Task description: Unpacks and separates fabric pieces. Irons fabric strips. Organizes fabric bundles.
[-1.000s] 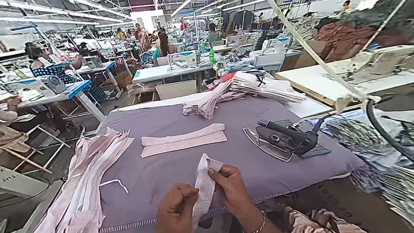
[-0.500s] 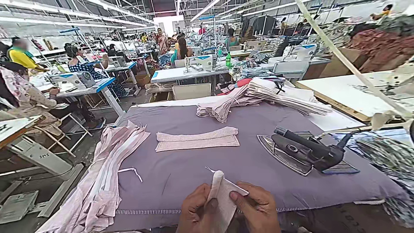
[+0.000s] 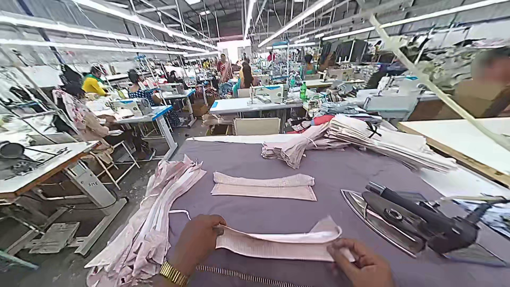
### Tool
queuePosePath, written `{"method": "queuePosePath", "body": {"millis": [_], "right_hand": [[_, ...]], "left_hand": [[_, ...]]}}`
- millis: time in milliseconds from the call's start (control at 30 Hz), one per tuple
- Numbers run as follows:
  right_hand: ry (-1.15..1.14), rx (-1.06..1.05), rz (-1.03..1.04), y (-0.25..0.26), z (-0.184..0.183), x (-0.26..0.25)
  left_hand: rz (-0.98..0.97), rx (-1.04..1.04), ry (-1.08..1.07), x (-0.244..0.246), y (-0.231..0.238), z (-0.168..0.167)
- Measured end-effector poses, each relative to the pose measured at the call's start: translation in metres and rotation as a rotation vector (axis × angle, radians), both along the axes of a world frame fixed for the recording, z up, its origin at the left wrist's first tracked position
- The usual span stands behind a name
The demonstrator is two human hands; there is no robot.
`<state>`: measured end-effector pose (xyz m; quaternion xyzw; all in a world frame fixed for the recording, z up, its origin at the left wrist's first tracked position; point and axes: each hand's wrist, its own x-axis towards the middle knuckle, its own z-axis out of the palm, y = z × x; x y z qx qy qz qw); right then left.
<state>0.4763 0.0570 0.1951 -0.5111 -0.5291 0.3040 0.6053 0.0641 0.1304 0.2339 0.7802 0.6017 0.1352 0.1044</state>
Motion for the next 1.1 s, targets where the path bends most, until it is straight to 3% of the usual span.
{"method": "queuePosePath", "body": {"millis": [67, 133, 233, 300, 500, 600, 733, 800, 900, 933, 1033, 1100], "right_hand": [[-0.066, -0.118, 0.103, 0.01, -0.007, -0.004], [-0.282, -0.08, 0.143, 0.011, -0.006, 0.0], [-0.724, 0.024, 0.039, 0.006, -0.006, 0.002], [-0.827, 0.079, -0.048, 0.01, -0.007, 0.003], [-0.86, 0.283, 0.051, 0.021, -0.003, 0.014], [-0.803, 0.356, 0.191, 0.026, -0.007, 0.018], [-0.859, 0.3, 0.273, 0.01, -0.018, 0.029], [-0.885, 0.221, 0.346, 0.011, -0.004, 0.033], [-0.877, 0.167, 0.48, 0.019, 0.029, 0.044], [-0.875, 0.252, 0.402, 0.025, 0.037, 0.044], [-0.808, 0.725, -0.075, 0.053, 0.051, 0.02], [-0.829, 0.85, -0.191, 0.074, 0.031, 0.006]], "left_hand": [[0.078, 0.062, 0.124, -0.009, 0.018, -0.006], [0.072, 0.261, 0.116, -0.009, 0.021, -0.016], [0.018, 0.341, 0.07, -0.004, 0.006, -0.03], [-0.056, 0.314, 0.015, -0.006, -0.002, -0.037], [-0.187, 0.367, -0.147, -0.022, -0.007, -0.058], [-0.177, 0.374, -0.098, -0.028, -0.01, -0.048], [-0.226, 0.3, -0.051, -0.029, -0.035, -0.044], [-0.241, 0.275, -0.029, -0.032, -0.034, -0.033], [-0.254, 0.078, 0.032, -0.031, -0.03, 0.004], [-0.234, 0.143, 0.023, -0.028, -0.027, 0.015], [-0.078, 0.808, -0.096, -0.011, -0.003, 0.021], [-0.03, 0.919, -0.049, -0.008, 0.012, 0.002]]}}
